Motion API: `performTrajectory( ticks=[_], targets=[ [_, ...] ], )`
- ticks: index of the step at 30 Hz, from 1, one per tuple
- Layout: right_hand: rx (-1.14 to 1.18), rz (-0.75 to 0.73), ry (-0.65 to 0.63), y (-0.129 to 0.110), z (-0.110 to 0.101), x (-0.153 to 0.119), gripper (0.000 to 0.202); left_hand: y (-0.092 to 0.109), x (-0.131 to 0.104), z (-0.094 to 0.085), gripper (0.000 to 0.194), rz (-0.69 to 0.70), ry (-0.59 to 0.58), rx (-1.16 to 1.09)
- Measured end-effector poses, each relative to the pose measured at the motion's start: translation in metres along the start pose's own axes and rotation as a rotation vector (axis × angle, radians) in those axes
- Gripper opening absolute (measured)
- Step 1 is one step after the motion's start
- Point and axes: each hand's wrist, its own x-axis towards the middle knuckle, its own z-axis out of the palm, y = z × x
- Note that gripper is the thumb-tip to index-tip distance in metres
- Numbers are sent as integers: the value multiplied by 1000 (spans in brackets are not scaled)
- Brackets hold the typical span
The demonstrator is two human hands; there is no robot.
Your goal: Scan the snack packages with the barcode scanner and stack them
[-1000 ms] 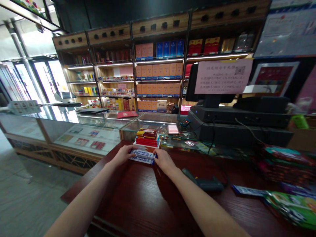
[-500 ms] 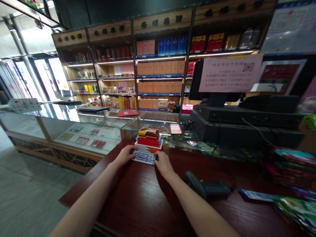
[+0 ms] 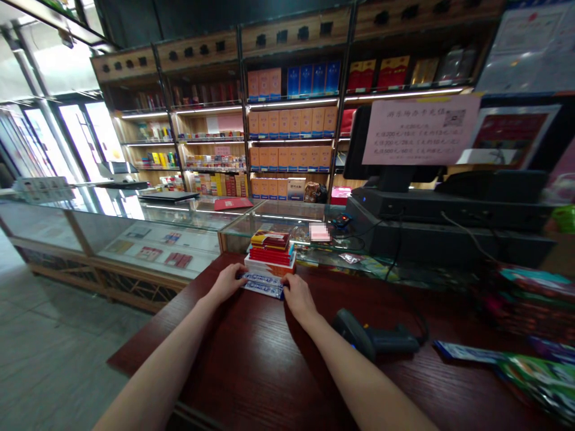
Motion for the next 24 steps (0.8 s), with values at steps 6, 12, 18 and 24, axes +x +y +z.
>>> performTrajectory(
  ticks=[6,12,18,24],
  targets=[
    [-19,6,-2,-2,-5,-5,33,5,-2,-3,25,0,15,6],
    [-19,-19,12,-2,-16,-7,36,11,-8,-4,24,2,85,1],
    [-27,-46,17,0,-23,-6,39,21,-13,-4,22,24,140,-24],
    [-61,-73,27,-2,-39,-10,40,38,-16,-3,24,62,165,-43]
  ],
)
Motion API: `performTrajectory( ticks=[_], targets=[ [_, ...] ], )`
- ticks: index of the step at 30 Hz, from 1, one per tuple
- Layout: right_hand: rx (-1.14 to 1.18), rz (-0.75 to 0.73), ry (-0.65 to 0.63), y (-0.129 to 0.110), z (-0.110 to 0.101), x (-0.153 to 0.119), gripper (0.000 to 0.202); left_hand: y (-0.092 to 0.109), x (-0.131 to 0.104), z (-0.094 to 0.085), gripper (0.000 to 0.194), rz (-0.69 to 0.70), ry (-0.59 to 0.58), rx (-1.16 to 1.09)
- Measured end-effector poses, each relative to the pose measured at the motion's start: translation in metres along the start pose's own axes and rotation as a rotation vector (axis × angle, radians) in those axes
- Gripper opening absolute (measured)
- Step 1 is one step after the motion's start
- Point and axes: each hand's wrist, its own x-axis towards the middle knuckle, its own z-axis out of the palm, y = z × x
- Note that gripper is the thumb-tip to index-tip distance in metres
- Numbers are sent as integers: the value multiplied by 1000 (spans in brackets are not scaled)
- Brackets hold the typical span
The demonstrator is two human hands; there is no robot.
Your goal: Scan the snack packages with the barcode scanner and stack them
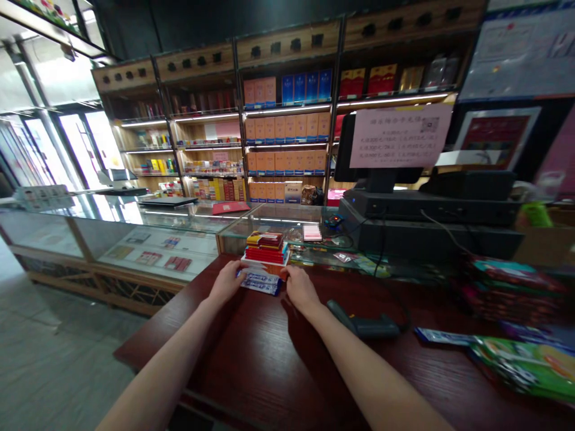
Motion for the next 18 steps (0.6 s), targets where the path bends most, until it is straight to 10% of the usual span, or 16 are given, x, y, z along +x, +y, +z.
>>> performTrajectory(
  ticks=[18],
  targets=[
    [-187,13,48,43,-84,-25,35,96,13,25,21,160,-129,-93]
  ],
)
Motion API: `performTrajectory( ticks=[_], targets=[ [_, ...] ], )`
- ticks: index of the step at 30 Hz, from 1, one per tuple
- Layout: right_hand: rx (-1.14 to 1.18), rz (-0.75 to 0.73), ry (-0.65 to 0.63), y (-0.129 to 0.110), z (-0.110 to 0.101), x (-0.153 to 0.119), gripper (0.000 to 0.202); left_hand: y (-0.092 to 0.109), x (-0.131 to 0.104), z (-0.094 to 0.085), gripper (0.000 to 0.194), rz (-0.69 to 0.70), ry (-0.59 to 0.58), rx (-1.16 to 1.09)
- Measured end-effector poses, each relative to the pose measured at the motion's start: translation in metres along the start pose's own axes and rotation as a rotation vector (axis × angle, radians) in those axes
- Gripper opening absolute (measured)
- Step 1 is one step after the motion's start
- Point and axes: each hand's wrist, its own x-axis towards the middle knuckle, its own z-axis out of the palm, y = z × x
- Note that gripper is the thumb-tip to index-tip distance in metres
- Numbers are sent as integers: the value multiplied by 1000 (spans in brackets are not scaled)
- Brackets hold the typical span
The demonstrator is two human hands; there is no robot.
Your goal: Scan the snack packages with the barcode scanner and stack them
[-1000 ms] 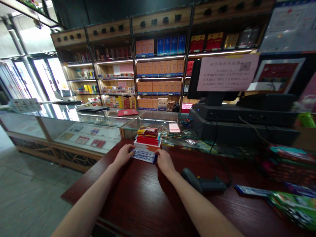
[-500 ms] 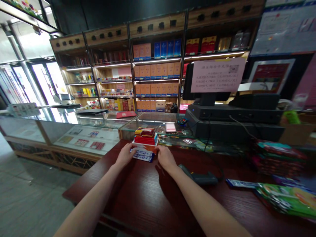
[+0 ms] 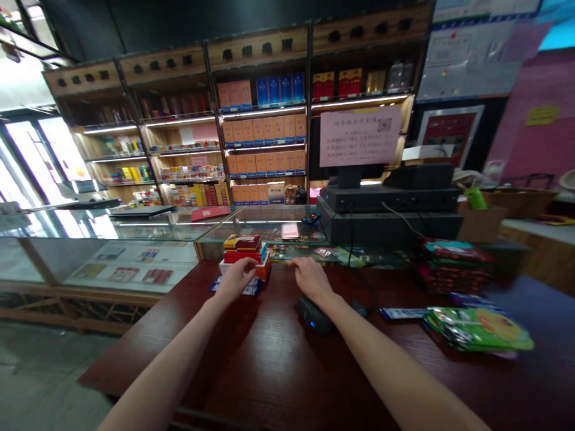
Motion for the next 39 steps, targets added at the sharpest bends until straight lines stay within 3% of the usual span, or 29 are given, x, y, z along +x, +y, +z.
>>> performTrajectory(
  ticks=[15,26,32,39],
  targets=[
    [-87,162,15,101,-51,-39,31,83,37,60,24,144,-172,-111],
    [-162,272,-72,169,-86,-69,32,151,56,98,25,268,-326,-67],
    [-225,334,-122,196,-99,-83,32,185,65,127,27,364,-416,-4],
    [-269,354,-137,210,-113,-97,33,224,66,156,29,491,-495,57]
  ],
)
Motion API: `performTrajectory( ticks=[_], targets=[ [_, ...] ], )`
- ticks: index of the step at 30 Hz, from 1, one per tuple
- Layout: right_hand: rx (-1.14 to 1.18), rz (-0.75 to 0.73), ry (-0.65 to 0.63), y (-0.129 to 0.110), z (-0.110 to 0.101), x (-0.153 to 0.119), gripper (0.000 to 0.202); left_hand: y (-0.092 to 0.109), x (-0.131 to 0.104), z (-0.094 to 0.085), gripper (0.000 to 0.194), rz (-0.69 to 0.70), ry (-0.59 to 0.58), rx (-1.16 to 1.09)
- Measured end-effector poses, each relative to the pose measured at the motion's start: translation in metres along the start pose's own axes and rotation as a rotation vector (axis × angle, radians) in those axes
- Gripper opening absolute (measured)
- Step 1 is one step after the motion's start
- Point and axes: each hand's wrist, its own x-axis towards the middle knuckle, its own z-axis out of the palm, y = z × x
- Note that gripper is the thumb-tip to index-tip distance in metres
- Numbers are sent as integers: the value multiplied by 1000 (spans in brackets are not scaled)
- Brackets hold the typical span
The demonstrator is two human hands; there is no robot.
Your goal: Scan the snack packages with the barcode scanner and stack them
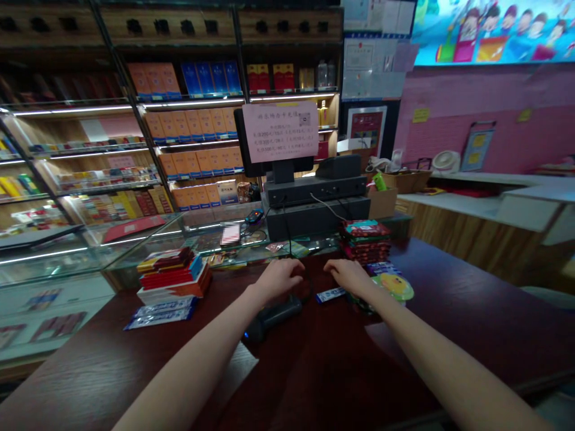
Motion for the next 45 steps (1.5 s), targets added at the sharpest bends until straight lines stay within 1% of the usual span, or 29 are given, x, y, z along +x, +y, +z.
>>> performTrajectory(
  ticks=[7,10,14,19,26,32,38,41,45],
  targets=[
    [-32,37,-2,20,-2,-4,33,27,19,20,29,28,-107,20],
    [-45,57,-8,28,-3,-7,32,36,24,27,33,33,-140,38],
    [-58,82,-22,37,-6,-11,33,42,31,38,40,34,-177,61],
    [-74,106,-44,45,-9,-14,33,48,36,49,45,26,-200,81],
    [-85,131,-56,50,-10,-17,35,59,40,56,44,-4,-216,118],
    [-79,125,-61,50,-11,-17,36,59,45,54,41,-22,-194,118],
    [-75,127,-68,47,-14,-19,37,52,46,55,48,-64,-235,104],
    [-70,126,-71,45,-15,-19,37,49,48,58,47,-78,-233,97],
    [-63,120,-62,44,-14,-18,36,46,51,60,51,-77,-212,74]
  ],
)
